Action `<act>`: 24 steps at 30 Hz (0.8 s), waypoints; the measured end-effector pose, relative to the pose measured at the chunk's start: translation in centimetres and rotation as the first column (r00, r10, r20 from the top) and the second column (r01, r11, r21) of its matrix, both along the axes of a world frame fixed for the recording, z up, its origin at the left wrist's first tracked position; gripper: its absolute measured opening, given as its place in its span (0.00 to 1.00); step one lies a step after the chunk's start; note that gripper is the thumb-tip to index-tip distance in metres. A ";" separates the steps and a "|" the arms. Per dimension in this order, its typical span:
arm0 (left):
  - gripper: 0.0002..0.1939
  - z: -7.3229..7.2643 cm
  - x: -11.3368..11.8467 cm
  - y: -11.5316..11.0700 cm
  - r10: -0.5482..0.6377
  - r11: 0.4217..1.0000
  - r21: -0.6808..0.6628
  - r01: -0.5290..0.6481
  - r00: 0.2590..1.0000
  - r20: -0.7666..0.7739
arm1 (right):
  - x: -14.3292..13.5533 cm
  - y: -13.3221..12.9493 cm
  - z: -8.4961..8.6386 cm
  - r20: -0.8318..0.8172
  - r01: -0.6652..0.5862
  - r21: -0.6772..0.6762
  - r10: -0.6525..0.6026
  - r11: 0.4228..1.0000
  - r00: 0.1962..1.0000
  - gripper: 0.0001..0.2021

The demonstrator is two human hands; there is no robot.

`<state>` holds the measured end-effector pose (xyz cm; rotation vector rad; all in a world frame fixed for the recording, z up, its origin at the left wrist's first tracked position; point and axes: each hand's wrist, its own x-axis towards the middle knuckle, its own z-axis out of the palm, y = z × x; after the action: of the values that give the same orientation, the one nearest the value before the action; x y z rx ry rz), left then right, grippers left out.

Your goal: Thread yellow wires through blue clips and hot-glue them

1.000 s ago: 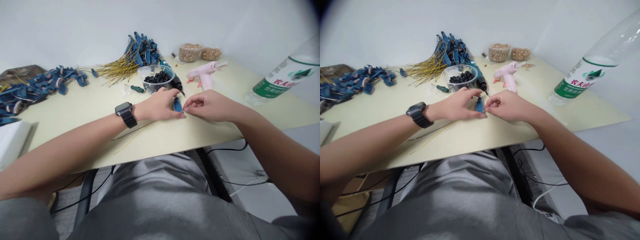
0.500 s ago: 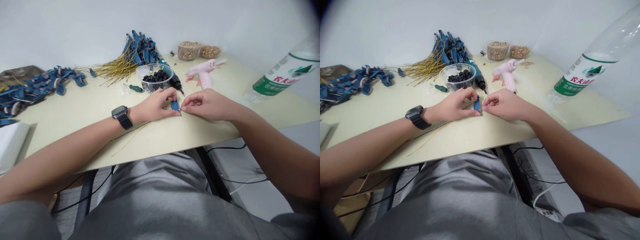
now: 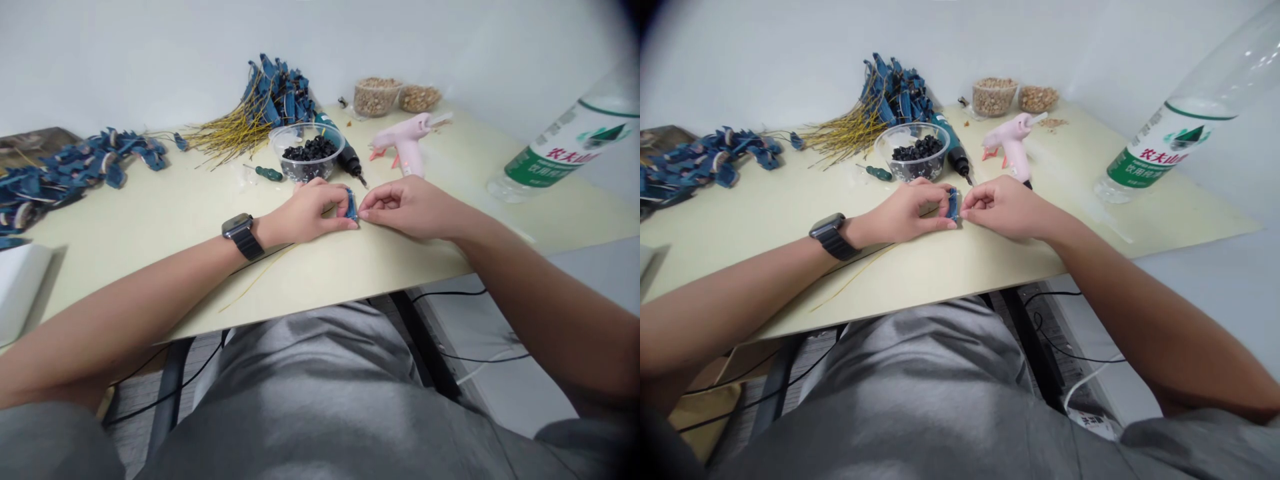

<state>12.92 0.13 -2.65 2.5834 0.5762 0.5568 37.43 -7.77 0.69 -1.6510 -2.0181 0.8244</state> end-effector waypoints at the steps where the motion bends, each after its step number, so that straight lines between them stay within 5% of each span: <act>1: 0.30 0.0 0.0 -0.1 0.003 1.000 -0.003 -0.003 1.000 -0.007 | 0.0 0.0 0.0 0.004 0.004 0.000 -0.004 1.000 1.000 0.14; 24: 0.21 0.1 -0.1 0.1 0.001 1.000 -0.022 -0.001 1.000 -0.026 | 0.2 0.5 -0.7 -0.010 0.005 -0.039 -0.006 0.999 1.000 0.17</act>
<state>12.83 0.18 -2.54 2.5733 0.5893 0.5150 37.64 -7.29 -0.03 -1.6695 -2.0020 0.8740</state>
